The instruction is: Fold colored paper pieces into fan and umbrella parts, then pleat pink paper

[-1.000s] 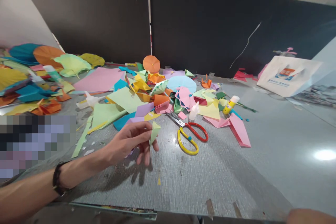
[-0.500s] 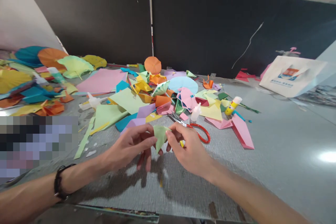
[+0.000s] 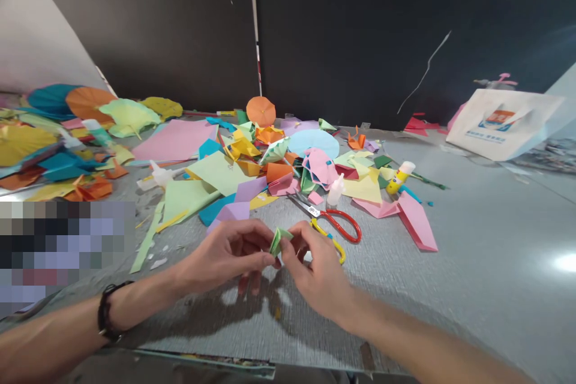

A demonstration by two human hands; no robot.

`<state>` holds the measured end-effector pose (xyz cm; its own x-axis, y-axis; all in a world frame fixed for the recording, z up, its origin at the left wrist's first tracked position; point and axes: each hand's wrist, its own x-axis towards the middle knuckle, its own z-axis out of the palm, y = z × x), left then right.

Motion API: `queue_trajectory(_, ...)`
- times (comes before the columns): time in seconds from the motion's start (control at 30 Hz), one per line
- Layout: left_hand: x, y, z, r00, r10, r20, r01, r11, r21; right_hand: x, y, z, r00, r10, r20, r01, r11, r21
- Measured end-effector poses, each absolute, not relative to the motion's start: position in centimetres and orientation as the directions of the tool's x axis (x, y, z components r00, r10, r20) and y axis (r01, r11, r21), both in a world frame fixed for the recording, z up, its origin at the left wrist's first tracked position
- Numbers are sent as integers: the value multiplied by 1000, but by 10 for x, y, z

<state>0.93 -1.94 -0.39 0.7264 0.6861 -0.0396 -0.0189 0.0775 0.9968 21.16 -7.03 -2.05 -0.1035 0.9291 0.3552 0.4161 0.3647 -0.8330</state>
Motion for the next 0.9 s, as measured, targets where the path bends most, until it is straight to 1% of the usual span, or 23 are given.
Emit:
queue_trajectory(0.07,10,-19,-4,720,693,-38,-16,71,997,211,-70,-22,-11,914,406,442,369,-818)
queue_trajectory(0.13,11,-18,-5,713,700,-40,-11,68,998,212,-70,-22,10,880,475,483,412,-773)
queue_trajectory(0.23,11,-18,-7,716,697,-41,-5,64,998,213,-73,-16,-128,846,518,498,507,-703)
queue_trajectory(0.33,10,-17,-10,714,700,-33,2,44,999,212,-76,-10,-215,833,509,444,548,-709)
queue_trajectory(0.4,10,-16,-11,712,701,-30,9,33,999,212,-76,-10,-201,851,486,414,523,-745)
queue_trajectory(0.5,10,-15,-10,718,695,-30,18,24,1000,213,-74,-14,-163,898,408,374,439,-817)
queue_trajectory(0.67,11,-15,-4,700,713,25,-56,19,998,215,-68,-20,-104,947,305,186,319,-929)
queue_trajectory(0.77,11,-11,-2,671,740,51,-95,18,995,215,-66,-19,-91,953,290,108,299,-948)
queue_trajectory(0.9,10,-6,-1,618,785,48,-131,42,990,214,-60,-21,-51,968,245,57,247,-967)
